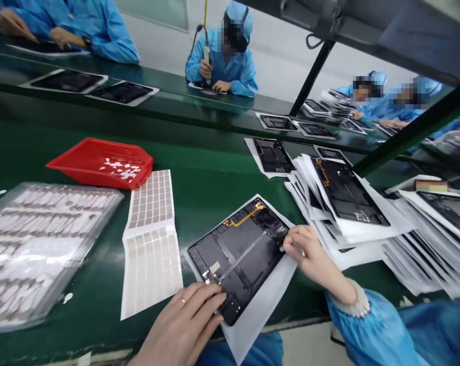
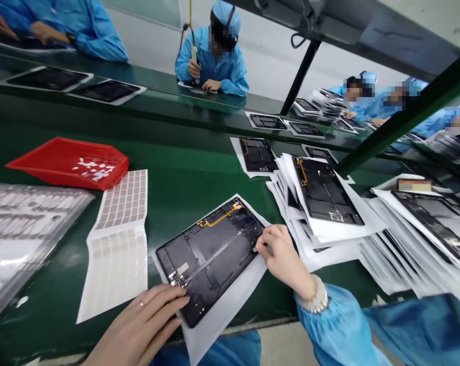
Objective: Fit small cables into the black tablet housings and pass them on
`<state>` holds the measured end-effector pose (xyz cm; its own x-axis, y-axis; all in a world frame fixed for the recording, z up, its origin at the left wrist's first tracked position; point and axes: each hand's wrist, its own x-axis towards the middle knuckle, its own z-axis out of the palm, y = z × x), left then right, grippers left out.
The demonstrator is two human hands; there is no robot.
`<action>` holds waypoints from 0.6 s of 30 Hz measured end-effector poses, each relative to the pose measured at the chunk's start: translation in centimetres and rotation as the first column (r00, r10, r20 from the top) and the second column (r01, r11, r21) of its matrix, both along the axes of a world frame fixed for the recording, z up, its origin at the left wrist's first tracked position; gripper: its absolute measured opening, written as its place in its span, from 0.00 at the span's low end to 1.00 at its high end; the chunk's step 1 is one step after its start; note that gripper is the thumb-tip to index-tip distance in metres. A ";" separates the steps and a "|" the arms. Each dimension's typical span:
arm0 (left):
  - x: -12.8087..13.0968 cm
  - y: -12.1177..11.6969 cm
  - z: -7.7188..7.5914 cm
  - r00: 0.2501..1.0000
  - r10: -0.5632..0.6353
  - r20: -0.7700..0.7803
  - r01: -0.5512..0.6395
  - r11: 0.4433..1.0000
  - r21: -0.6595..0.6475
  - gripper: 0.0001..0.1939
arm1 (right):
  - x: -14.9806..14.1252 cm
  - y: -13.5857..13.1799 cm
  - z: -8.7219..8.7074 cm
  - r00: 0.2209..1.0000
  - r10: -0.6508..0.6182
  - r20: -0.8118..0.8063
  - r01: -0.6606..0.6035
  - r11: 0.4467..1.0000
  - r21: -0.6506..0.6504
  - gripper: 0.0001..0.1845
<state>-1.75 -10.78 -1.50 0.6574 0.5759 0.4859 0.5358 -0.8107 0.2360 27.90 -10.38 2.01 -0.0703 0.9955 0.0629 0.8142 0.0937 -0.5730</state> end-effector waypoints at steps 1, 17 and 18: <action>-0.1 0.1 -0.2 1.000 -0.024 -0.018 0.024 1.000 0.016 0.16 | 1.0 0.4 -0.2 0.996 -0.009 0.087 0.011 1.000 -0.021 0.10; -0.2 0.3 -1.0 0.997 -0.052 -0.050 0.053 0.998 0.021 0.16 | -0.3 1.7 0.2 0.659 0.187 0.728 -0.263 0.965 -0.010 0.04; -0.2 0.3 -1.0 0.998 -0.055 -0.042 0.056 0.998 0.017 0.16 | 0.0 1.9 0.3 0.673 0.206 0.711 -0.272 0.962 -0.021 0.04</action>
